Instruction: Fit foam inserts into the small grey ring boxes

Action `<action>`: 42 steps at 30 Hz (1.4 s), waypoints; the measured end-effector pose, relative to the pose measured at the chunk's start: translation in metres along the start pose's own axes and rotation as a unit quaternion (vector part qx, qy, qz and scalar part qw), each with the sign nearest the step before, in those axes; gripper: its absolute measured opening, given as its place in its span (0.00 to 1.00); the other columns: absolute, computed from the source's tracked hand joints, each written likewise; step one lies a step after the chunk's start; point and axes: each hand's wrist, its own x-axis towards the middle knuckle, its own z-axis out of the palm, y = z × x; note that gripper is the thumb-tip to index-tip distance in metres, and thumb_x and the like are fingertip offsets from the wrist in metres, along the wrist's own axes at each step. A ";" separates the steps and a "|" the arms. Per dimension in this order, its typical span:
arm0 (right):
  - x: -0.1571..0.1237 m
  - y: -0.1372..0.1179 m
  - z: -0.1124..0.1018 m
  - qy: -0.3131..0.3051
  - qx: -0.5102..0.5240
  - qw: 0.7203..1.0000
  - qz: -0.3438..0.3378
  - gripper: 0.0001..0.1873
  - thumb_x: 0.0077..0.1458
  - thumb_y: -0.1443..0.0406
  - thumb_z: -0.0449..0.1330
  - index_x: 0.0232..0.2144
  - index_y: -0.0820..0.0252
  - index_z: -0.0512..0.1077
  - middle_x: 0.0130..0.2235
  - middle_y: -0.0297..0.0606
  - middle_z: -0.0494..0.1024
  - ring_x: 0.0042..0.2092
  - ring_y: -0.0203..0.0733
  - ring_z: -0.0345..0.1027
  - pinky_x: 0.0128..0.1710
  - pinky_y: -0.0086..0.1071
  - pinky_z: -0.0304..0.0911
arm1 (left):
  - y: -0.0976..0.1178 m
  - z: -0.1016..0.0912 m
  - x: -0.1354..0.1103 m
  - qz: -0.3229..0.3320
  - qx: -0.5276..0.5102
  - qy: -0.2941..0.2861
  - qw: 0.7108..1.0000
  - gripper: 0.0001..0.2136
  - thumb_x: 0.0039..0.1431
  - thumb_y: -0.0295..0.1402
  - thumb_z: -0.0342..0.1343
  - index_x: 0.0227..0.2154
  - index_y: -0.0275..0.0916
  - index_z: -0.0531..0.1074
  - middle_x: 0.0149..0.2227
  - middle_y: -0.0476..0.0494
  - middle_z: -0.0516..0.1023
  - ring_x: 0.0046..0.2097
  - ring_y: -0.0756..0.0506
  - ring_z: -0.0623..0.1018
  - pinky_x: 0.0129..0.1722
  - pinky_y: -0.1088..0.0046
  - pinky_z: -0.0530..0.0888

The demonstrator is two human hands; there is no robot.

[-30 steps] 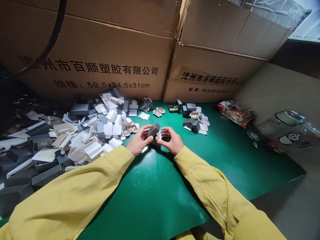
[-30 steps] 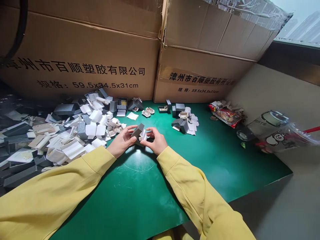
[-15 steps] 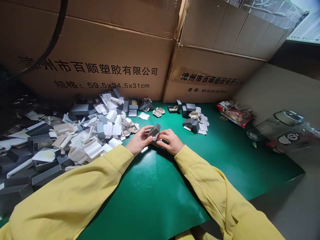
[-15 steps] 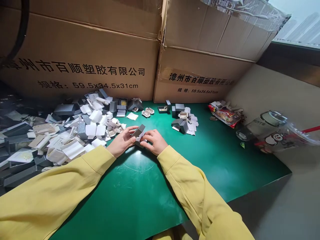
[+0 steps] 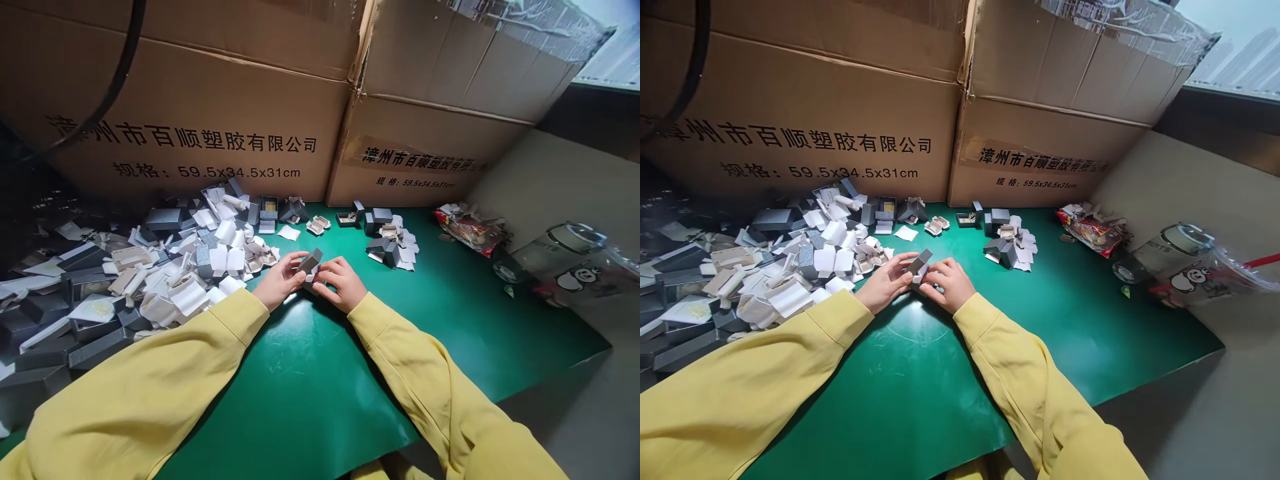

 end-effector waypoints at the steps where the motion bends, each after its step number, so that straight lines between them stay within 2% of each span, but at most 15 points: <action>1: 0.000 0.000 0.000 -0.001 0.004 1.000 -0.005 0.11 0.55 0.58 0.55 0.32 0.56 0.73 0.38 0.39 0.74 0.41 0.43 0.58 0.42 0.39 0.58 | 0.000 0.000 0.000 -0.004 -0.003 -0.002 1.000 0.27 0.47 0.38 0.61 0.50 0.40 0.61 0.45 0.41 0.69 0.42 0.46 0.73 0.40 0.70 0.69; 9: 0.008 -0.002 0.000 -0.025 0.071 0.997 -0.023 0.10 0.57 0.61 0.52 0.27 0.58 0.68 0.30 0.37 0.73 0.35 0.40 0.59 0.38 0.36 0.57 | 0.000 0.000 -0.001 0.003 -0.005 -0.010 1.000 0.26 0.47 0.38 0.61 0.49 0.39 0.61 0.45 0.40 0.69 0.43 0.45 0.72 0.41 0.69 0.69; 14: 0.010 -0.002 0.004 -0.023 0.082 0.996 -0.024 0.11 0.56 0.60 0.51 0.24 0.58 0.66 0.27 0.36 0.72 0.32 0.39 0.57 0.37 0.35 0.56 | 0.001 0.000 -0.001 0.004 0.011 -0.011 1.000 0.28 0.47 0.39 0.61 0.50 0.39 0.60 0.45 0.39 0.70 0.43 0.44 0.73 0.39 0.70 0.70; 19: 0.004 -0.002 0.004 -0.021 0.066 0.998 0.000 0.10 0.55 0.59 0.53 0.27 0.58 0.67 0.30 0.37 0.73 0.36 0.40 0.58 0.39 0.36 0.57 | 0.000 -0.001 -0.001 0.010 0.014 -0.028 0.999 0.28 0.48 0.40 0.60 0.52 0.39 0.60 0.47 0.38 0.69 0.42 0.45 0.73 0.40 0.70 0.69; 25: 0.001 -0.005 0.001 -0.016 0.024 1.000 -0.011 0.09 0.54 0.59 0.55 0.29 0.57 0.69 0.34 0.38 0.74 0.41 0.43 0.59 0.44 0.41 0.57 | -0.001 -0.002 0.000 0.027 0.011 -0.057 0.998 0.27 0.49 0.40 0.60 0.51 0.39 0.62 0.49 0.37 0.69 0.45 0.44 0.72 0.43 0.69 0.68; 28: 0.001 -0.004 -0.003 0.030 0.059 0.998 0.024 0.09 0.54 0.60 0.54 0.27 0.57 0.70 0.34 0.38 0.75 0.39 0.42 0.63 0.43 0.40 0.60 | -0.001 -0.002 0.001 0.023 0.017 -0.056 0.998 0.27 0.49 0.40 0.59 0.51 0.39 0.61 0.48 0.38 0.70 0.43 0.45 0.72 0.41 0.70 0.69; 31: 0.001 -0.004 -0.006 0.092 0.094 0.986 0.104 0.07 0.53 0.61 0.54 0.29 0.56 0.70 0.34 0.38 0.75 0.38 0.41 0.65 0.41 0.38 0.63 | 0.000 -0.002 0.001 0.012 0.029 -0.048 0.998 0.27 0.49 0.40 0.59 0.51 0.39 0.61 0.46 0.39 0.70 0.40 0.46 0.72 0.38 0.71 0.69; 33: 0.000 -0.005 -0.005 0.091 0.100 0.980 0.143 0.09 0.49 0.60 0.58 0.33 0.57 0.69 0.35 0.38 0.74 0.38 0.41 0.66 0.40 0.37 0.64 | 0.000 -0.002 0.001 0.008 0.032 -0.042 0.999 0.27 0.48 0.41 0.60 0.51 0.39 0.61 0.45 0.39 0.70 0.40 0.47 0.72 0.38 0.71 0.69; 36: 0.000 -0.008 0.001 0.060 0.100 0.980 0.163 0.14 0.44 0.59 0.62 0.34 0.58 0.67 0.35 0.38 0.73 0.37 0.42 0.66 0.38 0.37 0.64 | 0.000 -0.002 0.001 0.011 0.030 -0.034 0.999 0.27 0.48 0.40 0.60 0.51 0.39 0.61 0.45 0.39 0.69 0.41 0.46 0.72 0.40 0.69 0.69; 42: 0.002 -0.013 0.008 0.070 0.170 0.960 0.212 0.16 0.44 0.58 0.62 0.35 0.57 0.66 0.36 0.35 0.75 0.36 0.38 0.68 0.37 0.34 0.66 | -0.004 -0.004 0.003 0.023 0.030 -0.037 0.999 0.26 0.48 0.39 0.60 0.50 0.39 0.61 0.45 0.39 0.69 0.44 0.44 0.72 0.43 0.66 0.69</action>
